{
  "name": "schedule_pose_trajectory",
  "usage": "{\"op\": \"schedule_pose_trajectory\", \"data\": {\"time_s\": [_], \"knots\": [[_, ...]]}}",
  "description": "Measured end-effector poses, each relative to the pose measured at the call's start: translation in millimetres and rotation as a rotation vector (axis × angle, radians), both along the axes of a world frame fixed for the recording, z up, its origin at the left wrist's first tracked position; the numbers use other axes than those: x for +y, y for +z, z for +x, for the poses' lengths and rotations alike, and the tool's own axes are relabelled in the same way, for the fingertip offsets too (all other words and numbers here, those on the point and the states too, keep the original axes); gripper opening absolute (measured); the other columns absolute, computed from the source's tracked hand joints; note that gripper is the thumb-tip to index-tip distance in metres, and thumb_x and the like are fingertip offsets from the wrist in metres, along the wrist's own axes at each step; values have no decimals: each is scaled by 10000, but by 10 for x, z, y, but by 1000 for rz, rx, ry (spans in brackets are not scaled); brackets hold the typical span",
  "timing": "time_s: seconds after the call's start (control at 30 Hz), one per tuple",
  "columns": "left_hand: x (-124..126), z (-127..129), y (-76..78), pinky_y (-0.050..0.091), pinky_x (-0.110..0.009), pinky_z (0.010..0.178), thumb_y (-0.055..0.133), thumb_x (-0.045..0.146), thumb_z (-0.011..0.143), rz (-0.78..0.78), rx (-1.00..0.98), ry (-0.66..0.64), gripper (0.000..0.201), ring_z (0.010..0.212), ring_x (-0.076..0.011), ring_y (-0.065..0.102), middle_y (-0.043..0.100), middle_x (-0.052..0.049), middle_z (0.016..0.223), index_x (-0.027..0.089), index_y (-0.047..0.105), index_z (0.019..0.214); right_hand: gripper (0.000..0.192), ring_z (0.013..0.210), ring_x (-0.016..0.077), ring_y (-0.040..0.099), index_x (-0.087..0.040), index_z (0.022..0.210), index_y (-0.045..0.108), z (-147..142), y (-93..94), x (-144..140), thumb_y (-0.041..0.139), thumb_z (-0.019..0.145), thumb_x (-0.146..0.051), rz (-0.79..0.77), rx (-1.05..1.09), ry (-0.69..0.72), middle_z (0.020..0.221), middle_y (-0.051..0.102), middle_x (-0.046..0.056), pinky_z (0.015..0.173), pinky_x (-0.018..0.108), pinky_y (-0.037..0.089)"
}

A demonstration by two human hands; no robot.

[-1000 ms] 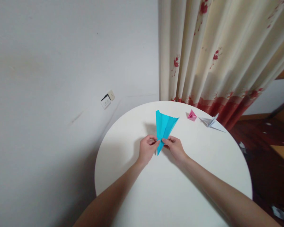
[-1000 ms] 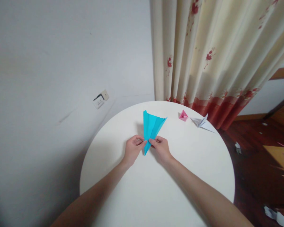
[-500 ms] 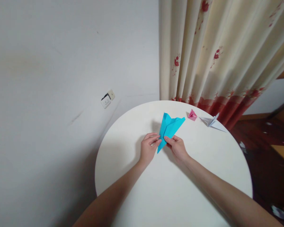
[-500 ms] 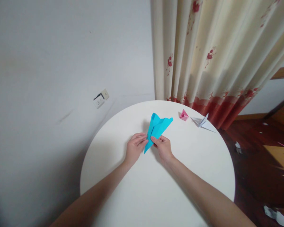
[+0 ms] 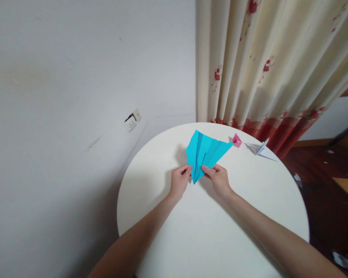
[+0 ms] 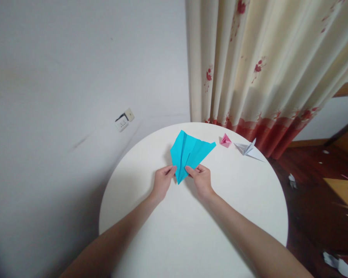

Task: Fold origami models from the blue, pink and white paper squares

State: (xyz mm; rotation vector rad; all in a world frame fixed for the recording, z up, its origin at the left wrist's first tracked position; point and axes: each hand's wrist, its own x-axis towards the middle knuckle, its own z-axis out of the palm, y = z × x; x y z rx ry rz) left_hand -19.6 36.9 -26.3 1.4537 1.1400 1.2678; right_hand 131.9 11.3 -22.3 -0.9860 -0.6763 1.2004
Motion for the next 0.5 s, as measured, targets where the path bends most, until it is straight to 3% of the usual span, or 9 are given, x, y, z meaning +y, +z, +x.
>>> {"op": "schedule_pose_trajectory", "data": {"time_s": [0.1, 0.2, 0.37, 0.5], "knots": [[28, 1, -49, 531, -305, 744, 693, 388, 784, -141, -236, -17, 253, 748, -168, 648, 718, -55, 812, 150, 720, 864, 295, 718, 190, 660, -178, 720, 679, 17, -33, 18, 856, 601, -382, -13, 53, -22, 797, 735, 41, 755, 374, 550], [28, 11, -52, 538, -312, 755, 750, 375, 729, -183, -354, -27, 293, 774, -169, 658, 727, -75, 867, 140, 711, 899, 294, 755, 198, 667, -180, 733, 672, 24, -54, 23, 851, 611, -380, -21, 101, -4, 829, 740, 48, 766, 373, 548], [49, 3, -26, 541, -302, 685, 743, 406, 723, -177, -274, 47, 302, 695, -167, 658, 723, -70, 789, 128, 701, 832, 312, 731, 197, 666, -186, 657, 622, 10, -62, 14, 858, 599, -382, -27, 108, -3, 784, 735, 37, 736, 363, 544], [90, -14, -47, 540, -305, 626, 686, 440, 766, -127, -128, 32, 293, 633, -185, 666, 702, -47, 688, 148, 659, 758, 331, 670, 179, 646, -185, 612, 595, 2, -57, 7, 864, 595, -378, -23, 75, 5, 726, 722, 25, 703, 352, 541]]}}
